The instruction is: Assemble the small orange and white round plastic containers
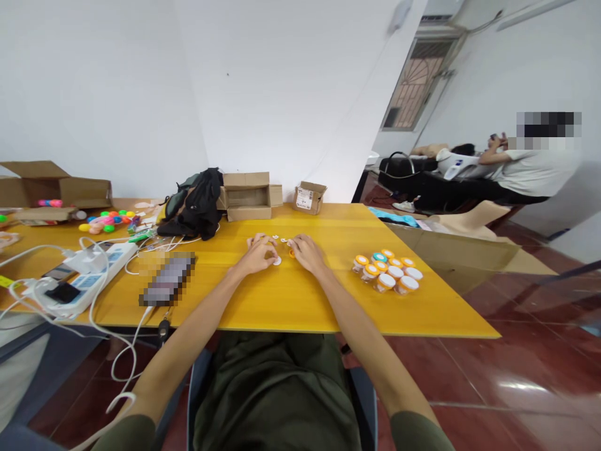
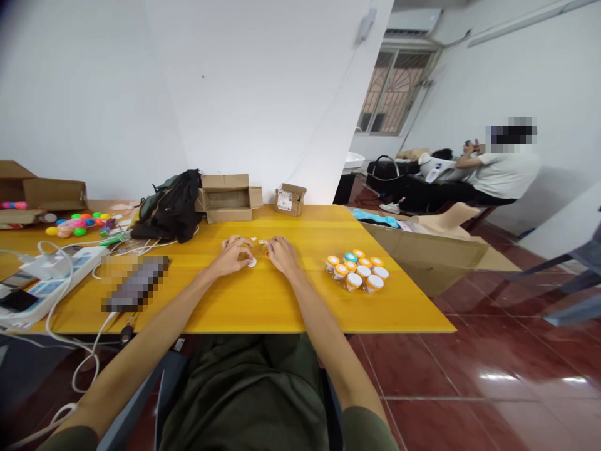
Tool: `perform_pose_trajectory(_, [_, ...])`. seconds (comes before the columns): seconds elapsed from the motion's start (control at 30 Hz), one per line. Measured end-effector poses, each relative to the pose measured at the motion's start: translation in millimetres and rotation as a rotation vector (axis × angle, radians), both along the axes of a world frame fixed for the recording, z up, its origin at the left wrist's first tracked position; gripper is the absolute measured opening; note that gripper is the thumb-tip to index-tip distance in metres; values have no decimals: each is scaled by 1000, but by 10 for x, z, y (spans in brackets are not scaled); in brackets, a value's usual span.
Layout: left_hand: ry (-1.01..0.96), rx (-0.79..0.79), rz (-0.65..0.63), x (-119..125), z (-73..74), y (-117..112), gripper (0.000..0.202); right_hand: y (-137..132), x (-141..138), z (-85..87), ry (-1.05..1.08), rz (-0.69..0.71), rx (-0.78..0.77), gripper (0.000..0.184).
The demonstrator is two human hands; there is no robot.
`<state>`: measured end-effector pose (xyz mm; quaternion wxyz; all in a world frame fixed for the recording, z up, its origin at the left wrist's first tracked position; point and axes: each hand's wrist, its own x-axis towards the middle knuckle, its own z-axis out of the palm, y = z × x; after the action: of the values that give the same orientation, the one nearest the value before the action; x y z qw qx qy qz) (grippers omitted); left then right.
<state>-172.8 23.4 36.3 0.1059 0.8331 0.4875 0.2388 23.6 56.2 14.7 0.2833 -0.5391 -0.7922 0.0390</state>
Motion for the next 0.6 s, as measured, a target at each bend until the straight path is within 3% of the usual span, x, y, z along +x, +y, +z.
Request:
perform_pose_trajectory(0.27, [-11, 17, 9, -54, 46, -17, 11, -102, 72, 82, -7, 12, -47, 18])
perform_pose_trajectory(0.43, [20, 10, -7, -78, 56, -67, 29, -140, 175, 84, -48, 101, -77, 18])
perform_pose_trajectory(0.6, [55, 14, -27, -54, 31, -73, 19, -64, 164, 105, 173, 222, -165, 16])
